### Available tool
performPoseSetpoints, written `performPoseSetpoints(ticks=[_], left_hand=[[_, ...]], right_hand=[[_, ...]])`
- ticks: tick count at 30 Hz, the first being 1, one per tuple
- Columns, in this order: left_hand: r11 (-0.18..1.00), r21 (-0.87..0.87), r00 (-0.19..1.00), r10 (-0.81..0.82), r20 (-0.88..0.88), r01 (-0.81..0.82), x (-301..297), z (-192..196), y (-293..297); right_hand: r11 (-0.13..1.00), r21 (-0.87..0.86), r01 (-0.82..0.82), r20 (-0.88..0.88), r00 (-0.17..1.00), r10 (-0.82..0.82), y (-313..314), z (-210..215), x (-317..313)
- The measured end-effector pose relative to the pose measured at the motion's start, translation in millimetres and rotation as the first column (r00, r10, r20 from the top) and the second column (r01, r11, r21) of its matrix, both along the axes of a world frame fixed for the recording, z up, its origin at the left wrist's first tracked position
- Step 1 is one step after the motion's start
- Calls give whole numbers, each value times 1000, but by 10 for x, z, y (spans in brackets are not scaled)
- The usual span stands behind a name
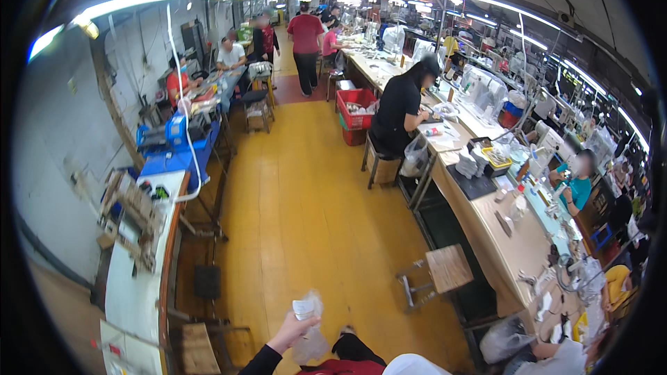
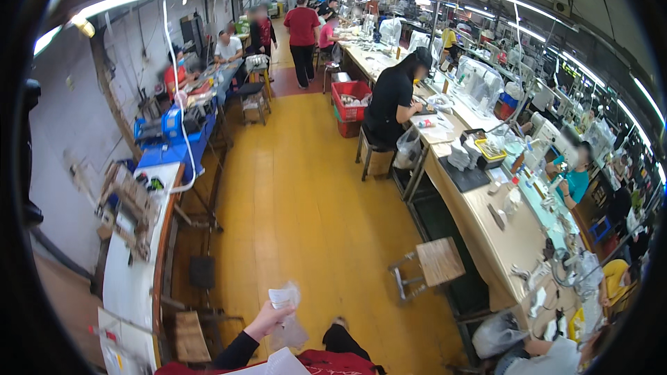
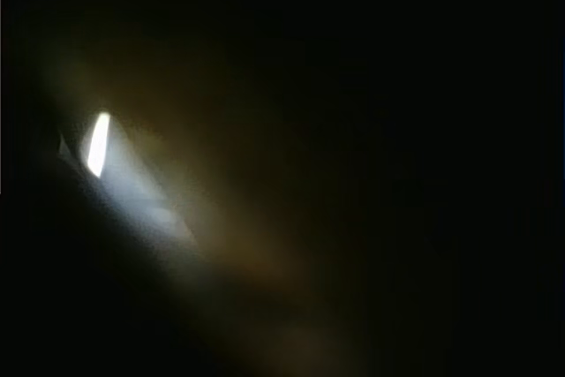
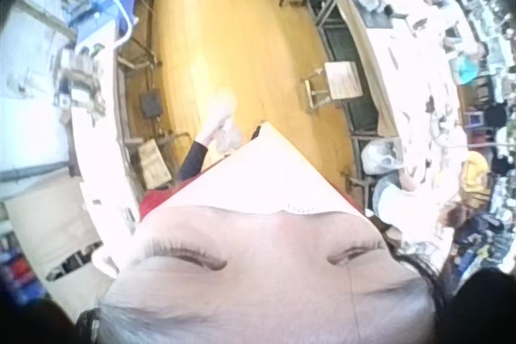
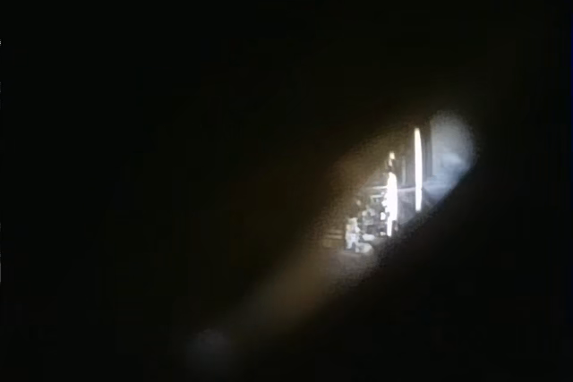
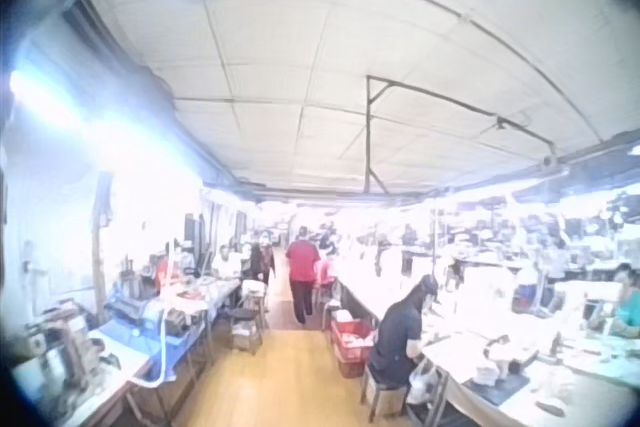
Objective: The person handles small silver decorative pieces and patterned sheets on a workbench, then walks to a cabinet to retrieve a plastic bag of similar items. They return to the workbench, interact with coworkers, and continue sorting and arranging the pieces and sheets.
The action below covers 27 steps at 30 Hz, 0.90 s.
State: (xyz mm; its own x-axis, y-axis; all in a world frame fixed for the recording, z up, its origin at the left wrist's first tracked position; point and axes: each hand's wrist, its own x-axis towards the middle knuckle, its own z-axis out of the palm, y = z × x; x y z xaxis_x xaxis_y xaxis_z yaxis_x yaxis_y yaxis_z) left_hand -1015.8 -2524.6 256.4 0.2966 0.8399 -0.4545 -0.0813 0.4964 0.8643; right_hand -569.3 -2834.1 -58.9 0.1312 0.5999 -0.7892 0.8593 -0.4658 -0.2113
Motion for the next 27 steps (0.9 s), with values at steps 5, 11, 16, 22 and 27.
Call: performPoseSetpoints(ticks=[5,11,16,22,27], left_hand=[[999,32,1000,-12,-16,13,256,-79,1768],[924,1,906,376,192,-383,623,86,3582],[893,-76,852,446,276,-443,429,-12,5076],[953,-156,906,297,301,-260,208,-164,7194],[979,-87,918,204,341,-185,199,-31,8950]], right_hand=[[986,-43,162,78,984,-158,1317,191,198],[957,207,201,88,971,-223,4296,176,390],[742,637,210,-217,972,-88,8720,422,7],[359,264,895,-929,337,-156,11153,682,-249],[917,398,-4,-49,998,25,10025,-354,-187]])
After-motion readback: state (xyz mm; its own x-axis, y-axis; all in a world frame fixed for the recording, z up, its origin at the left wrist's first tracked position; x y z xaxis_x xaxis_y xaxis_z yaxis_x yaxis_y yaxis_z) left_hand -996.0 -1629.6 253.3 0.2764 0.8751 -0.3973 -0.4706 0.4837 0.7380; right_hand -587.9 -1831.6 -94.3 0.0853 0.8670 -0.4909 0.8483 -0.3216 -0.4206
